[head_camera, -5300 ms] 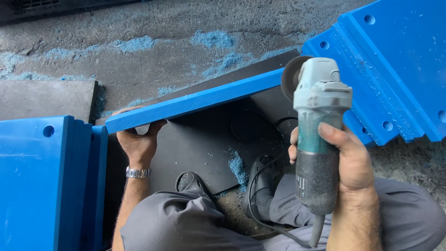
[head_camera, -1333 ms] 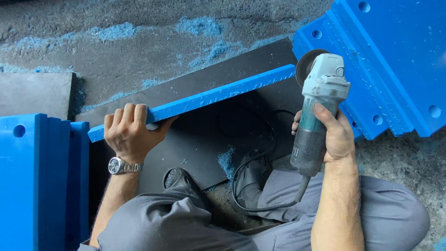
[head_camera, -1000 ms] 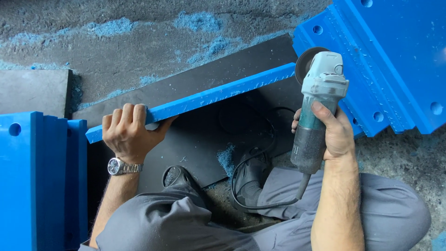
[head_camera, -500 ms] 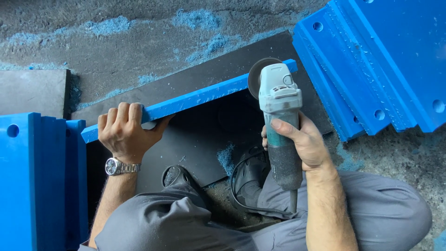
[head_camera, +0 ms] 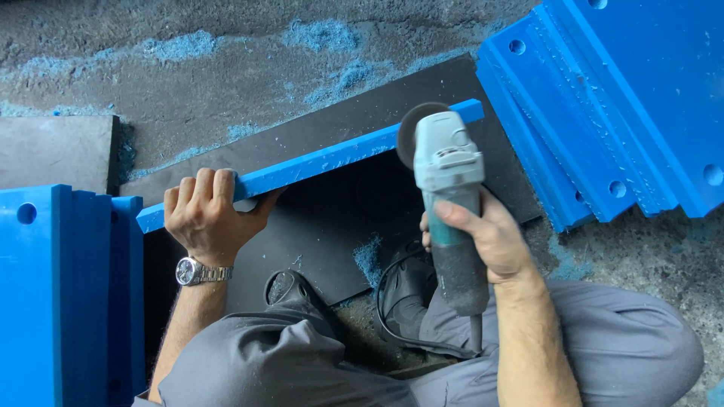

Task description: Grinding the edges of blue plastic plates with an angle grinder.

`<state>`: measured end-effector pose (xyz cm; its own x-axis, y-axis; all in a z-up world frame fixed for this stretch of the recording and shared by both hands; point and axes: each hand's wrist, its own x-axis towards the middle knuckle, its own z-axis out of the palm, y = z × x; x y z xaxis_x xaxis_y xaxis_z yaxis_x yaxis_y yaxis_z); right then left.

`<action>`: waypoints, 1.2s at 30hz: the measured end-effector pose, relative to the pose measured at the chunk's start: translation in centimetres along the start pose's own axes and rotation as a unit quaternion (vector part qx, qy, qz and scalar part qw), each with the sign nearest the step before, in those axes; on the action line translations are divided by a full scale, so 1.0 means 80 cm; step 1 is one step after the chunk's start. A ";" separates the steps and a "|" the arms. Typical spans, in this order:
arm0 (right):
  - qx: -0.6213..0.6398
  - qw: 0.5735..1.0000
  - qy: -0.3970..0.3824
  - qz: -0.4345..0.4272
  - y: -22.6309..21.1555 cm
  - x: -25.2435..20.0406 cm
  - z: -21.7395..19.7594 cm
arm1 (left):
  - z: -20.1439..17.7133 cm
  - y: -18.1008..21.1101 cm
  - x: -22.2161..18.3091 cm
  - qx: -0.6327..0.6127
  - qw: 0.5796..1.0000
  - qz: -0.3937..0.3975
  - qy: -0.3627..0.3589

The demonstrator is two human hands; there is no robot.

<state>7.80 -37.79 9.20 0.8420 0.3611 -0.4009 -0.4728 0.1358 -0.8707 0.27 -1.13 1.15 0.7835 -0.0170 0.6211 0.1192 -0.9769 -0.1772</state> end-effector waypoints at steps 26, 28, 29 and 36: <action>0.025 1.000 0.003 0.018 0.004 -0.001 -0.008 | -0.004 0.011 0.004 -0.023 1.000 -0.020 -0.008; 0.039 0.998 0.039 0.004 -0.005 -0.003 -0.022 | -0.006 0.013 0.003 -0.025 0.999 -0.022 -0.005; 0.051 0.997 0.064 -0.004 -0.007 -0.006 -0.024 | -0.008 0.015 0.002 -0.027 0.999 -0.019 -0.003; 0.012 0.997 0.005 0.075 0.012 -0.029 0.049 | -0.009 0.018 -0.010 -0.037 0.999 -0.011 0.005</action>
<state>4.38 -34.89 10.41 0.7641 0.3693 -0.5289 -0.5994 0.1035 -0.7938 -0.66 -2.70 0.96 0.7755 0.0026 0.6313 0.0904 -0.9901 -0.1070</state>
